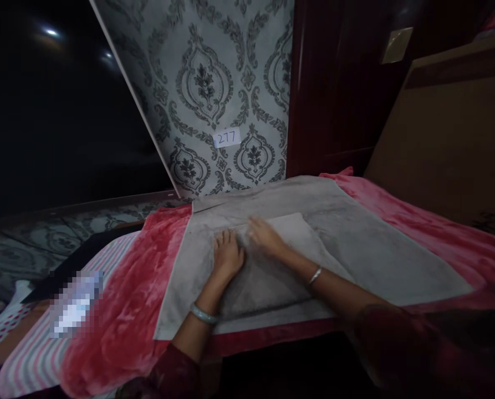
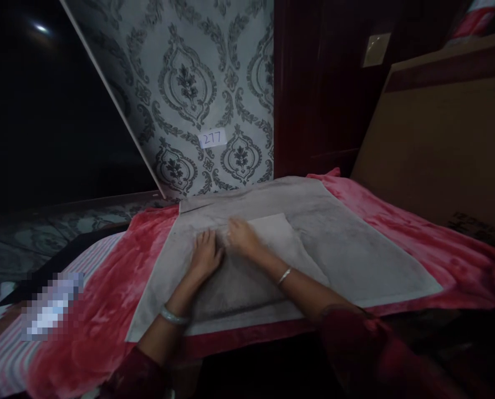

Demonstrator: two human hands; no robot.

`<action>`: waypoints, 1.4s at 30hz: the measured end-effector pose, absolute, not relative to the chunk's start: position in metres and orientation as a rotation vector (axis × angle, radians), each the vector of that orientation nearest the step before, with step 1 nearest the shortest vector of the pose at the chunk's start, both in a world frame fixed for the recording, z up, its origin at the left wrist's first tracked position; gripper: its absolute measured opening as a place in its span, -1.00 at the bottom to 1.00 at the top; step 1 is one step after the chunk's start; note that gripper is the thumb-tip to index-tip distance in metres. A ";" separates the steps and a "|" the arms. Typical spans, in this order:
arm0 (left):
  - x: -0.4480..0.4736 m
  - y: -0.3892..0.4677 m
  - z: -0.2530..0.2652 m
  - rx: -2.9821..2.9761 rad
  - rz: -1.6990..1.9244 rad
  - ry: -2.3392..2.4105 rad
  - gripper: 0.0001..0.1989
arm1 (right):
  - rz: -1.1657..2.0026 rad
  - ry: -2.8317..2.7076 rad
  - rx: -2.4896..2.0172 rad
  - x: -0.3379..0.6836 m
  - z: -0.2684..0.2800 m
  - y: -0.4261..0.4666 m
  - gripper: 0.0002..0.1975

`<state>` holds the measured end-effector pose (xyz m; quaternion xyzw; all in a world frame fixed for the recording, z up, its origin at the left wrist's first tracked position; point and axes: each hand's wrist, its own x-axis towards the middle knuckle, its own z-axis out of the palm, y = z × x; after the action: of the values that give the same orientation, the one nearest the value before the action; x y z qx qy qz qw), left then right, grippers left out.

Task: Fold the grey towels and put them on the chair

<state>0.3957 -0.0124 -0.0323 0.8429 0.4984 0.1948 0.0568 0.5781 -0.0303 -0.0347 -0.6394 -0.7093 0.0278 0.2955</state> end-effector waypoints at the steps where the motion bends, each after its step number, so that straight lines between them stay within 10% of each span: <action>1: 0.401 -0.017 -0.037 2.590 0.511 1.556 -0.36 | 0.051 -2.005 -1.657 0.558 -0.038 -0.027 -0.45; 22: 0.404 -0.024 -0.060 2.731 0.359 1.610 -0.39 | 0.189 -1.567 -2.257 0.727 -0.081 -0.059 -0.39; 35: 0.373 -0.073 -0.056 2.648 0.504 1.278 -0.46 | 0.037 -2.110 -1.780 0.534 -0.067 -0.132 -0.43; 42: 0.366 -0.090 -0.069 2.690 0.466 1.329 -0.44 | 0.038 -1.932 -2.019 0.622 -0.086 -0.170 -0.33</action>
<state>0.3665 -0.0898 -0.0689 0.8848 0.4370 0.1533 0.0525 0.6216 -0.1704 -0.0865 -0.7116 -0.6809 0.0135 0.1724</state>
